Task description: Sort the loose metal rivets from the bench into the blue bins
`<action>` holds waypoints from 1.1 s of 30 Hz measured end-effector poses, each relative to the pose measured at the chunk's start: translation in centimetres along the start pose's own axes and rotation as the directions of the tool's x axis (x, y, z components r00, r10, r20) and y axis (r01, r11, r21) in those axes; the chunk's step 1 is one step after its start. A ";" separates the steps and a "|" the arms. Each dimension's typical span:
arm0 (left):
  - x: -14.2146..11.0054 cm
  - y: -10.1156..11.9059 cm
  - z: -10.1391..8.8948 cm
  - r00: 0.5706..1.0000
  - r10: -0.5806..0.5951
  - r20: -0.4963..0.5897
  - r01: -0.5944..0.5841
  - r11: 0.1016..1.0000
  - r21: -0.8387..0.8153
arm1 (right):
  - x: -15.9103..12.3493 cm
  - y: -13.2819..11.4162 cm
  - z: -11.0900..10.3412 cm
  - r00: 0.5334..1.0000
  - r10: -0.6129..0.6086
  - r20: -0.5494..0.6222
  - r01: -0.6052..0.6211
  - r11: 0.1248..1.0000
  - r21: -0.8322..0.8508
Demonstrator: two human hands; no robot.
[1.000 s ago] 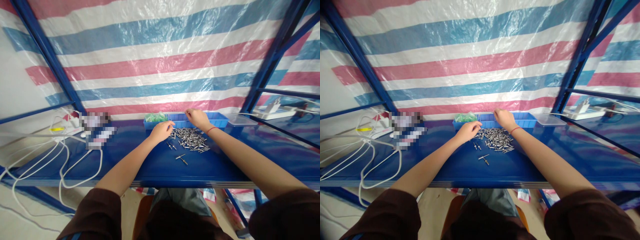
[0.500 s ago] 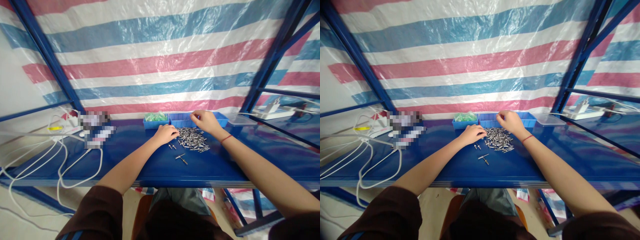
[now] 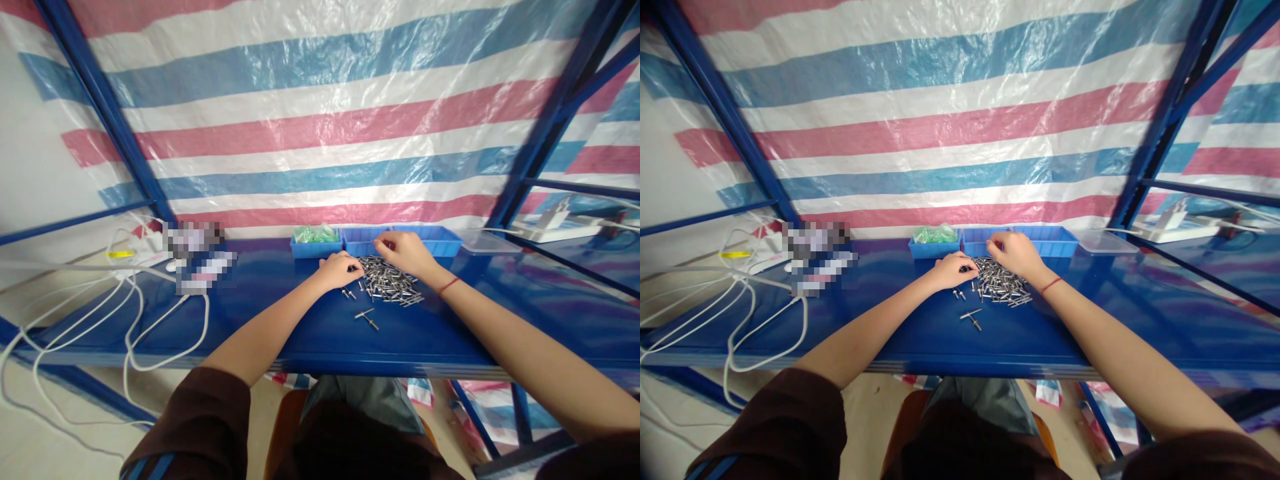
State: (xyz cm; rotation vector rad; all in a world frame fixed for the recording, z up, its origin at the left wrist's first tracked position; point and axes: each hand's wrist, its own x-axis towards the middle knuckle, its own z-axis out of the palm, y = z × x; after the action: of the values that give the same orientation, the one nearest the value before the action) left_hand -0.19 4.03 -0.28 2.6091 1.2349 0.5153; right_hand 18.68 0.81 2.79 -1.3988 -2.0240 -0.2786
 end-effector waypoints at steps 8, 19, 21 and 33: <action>0.1 -0.1 0.3 1.000 0.030 -0.007 -0.030 0.999 -0.012 | -0.3 -0.9 0.6 0.996 -0.063 0.057 0.062 0.998 0.027; 0.2 -0.2 0.3 0.999 0.026 0.029 -0.026 1.000 0.013 | -0.4 -1.2 0.8 0.994 -0.067 0.085 0.064 0.997 0.034; 0.1 -0.2 0.3 0.999 0.028 0.039 -0.029 0.999 0.021 | -0.4 -1.3 0.8 0.994 -0.070 0.088 0.067 0.997 0.039; -0.1 0.1 -0.2 0.994 0.040 0.102 -0.041 0.999 0.008 | -0.4 -1.3 0.7 0.991 -0.079 0.107 0.075 0.996 0.047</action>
State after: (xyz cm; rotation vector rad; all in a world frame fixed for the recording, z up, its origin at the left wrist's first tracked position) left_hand -0.28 3.94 -0.11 2.6383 1.1584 0.3790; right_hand 17.35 0.33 2.22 -1.3377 -2.1630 -0.1954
